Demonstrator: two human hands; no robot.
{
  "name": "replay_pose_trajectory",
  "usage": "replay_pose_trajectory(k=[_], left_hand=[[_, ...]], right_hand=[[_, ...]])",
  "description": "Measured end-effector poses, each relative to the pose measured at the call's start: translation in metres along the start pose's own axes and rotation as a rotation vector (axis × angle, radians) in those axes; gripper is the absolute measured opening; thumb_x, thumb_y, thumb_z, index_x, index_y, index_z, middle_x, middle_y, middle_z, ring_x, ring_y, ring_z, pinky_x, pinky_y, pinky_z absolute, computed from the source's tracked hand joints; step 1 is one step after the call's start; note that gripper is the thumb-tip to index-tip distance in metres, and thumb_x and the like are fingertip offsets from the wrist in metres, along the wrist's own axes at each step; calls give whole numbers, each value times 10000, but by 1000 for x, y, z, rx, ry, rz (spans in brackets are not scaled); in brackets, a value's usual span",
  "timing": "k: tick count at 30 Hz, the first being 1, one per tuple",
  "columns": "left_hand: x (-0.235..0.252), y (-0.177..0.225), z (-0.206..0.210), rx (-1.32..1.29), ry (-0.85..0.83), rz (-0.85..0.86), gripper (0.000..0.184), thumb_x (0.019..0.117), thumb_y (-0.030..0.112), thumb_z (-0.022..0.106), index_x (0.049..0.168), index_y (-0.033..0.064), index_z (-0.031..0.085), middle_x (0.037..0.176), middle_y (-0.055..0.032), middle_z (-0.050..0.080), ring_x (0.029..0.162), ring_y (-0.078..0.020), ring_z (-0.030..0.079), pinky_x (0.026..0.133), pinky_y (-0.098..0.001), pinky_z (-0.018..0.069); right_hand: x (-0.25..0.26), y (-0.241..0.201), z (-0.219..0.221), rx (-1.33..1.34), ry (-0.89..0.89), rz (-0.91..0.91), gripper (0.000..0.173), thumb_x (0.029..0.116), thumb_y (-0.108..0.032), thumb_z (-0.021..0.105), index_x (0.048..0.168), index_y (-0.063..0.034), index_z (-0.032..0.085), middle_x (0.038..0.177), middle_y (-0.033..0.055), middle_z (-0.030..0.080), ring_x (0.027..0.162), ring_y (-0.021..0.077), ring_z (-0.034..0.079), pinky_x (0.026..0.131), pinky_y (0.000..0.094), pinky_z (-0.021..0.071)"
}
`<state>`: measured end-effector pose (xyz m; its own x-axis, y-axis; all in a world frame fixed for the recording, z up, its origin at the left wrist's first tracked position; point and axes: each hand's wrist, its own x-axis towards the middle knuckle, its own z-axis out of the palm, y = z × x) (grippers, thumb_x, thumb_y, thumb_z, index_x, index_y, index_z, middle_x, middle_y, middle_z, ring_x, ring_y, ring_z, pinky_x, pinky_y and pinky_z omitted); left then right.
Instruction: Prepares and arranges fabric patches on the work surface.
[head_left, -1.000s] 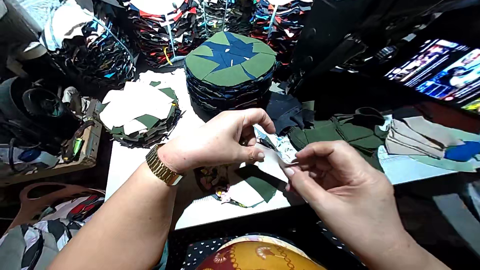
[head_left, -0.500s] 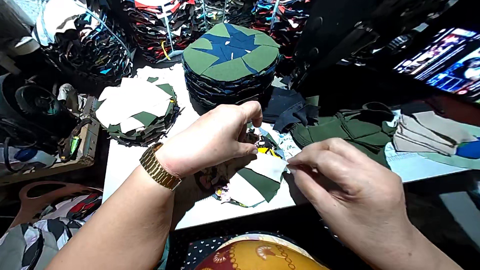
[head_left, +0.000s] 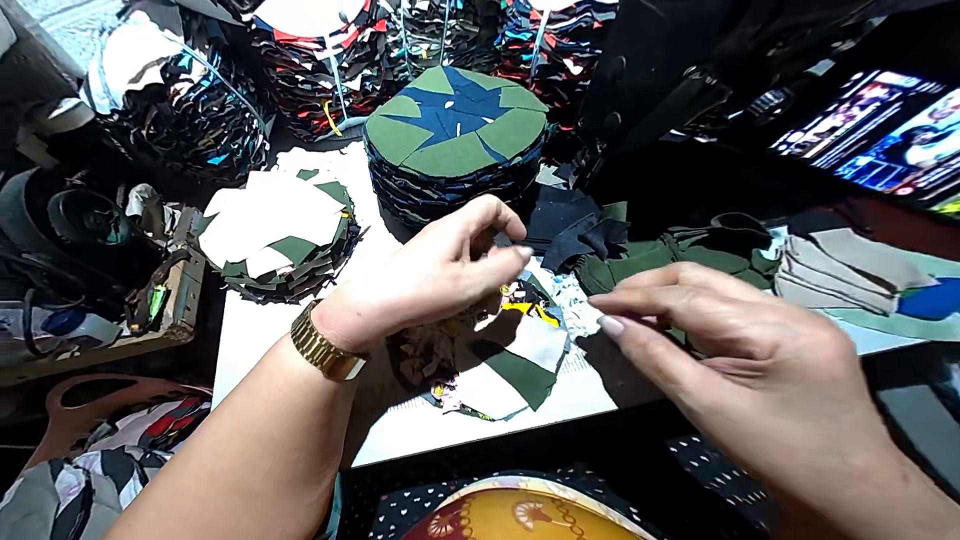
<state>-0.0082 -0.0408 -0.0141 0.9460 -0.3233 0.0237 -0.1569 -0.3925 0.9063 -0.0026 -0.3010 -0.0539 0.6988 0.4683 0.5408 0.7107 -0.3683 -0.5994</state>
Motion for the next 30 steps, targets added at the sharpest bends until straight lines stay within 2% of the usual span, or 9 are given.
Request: replay_pose_trajectory(k=[2,5,10,15,18,20,25,29,30], left_hand=[[-1,8,1,-322,-10,-132,368,1018,171,385,1368,87,464,913,-17,610,737,-73,588,632,-209,492],[-1,12,9,-493,-1,-139,550,970,40,436,1509,92,344,1048,-90,646,817,-134,645,703,-269,548],[1,4,19,-375,-12,19,729,925,-81,621,1563,91,314,1221,-138,638,957,-168,682,770,-279,584],[-1,11,24,-225,-21,214,857,875,-121,675,1597,75,256,1353,-141,571,1074,-168,670,837,-290,608],[-4,14,29,-160,-34,322,854,835,-157,668,1579,46,302,1382,-141,545,1120,-188,651,860,-306,605],[-3,14,31,-127,-45,351,876,821,-168,678,1582,54,308,1373,-132,540,1126,-192,646,865,-312,611],[-1,13,32,-90,-67,441,945,767,-179,681,1591,-3,251,1325,-151,557,1127,-183,625,948,-312,572],[1,12,31,-299,-64,361,912,806,-149,599,1605,7,189,1368,-202,516,1130,-231,639,876,-342,602],[3,9,28,-342,-69,350,906,827,-130,588,1609,3,150,1399,-212,497,1172,-238,624,918,-354,593]], right_hand=[[1,1,-3,60,40,60,177,939,-155,635,1045,-105,767,1011,-37,688,840,15,652,707,151,570],[0,-3,2,220,30,160,184,954,-160,640,1093,-119,752,1017,-45,705,825,60,691,702,194,613],[4,-8,15,481,27,298,238,1000,-214,613,1176,-101,727,1016,44,749,849,173,743,737,293,651],[10,-14,20,689,44,511,248,989,-237,649,1197,-109,695,1073,62,725,840,163,732,727,298,641],[12,-18,21,898,30,657,330,944,-159,680,1262,-97,613,954,76,708,776,146,723,726,305,638],[13,-21,21,1022,6,711,341,915,-66,693,1252,-75,643,899,105,712,716,144,713,691,284,631],[12,-20,23,949,84,676,296,835,65,709,1107,-50,686,916,96,714,698,112,687,649,236,608],[11,-13,17,710,144,498,288,807,16,734,1074,-94,730,859,22,695,696,73,661,638,189,583],[12,-11,16,694,145,454,296,808,13,727,1081,-101,726,871,15,689,706,68,654,642,181,577]])
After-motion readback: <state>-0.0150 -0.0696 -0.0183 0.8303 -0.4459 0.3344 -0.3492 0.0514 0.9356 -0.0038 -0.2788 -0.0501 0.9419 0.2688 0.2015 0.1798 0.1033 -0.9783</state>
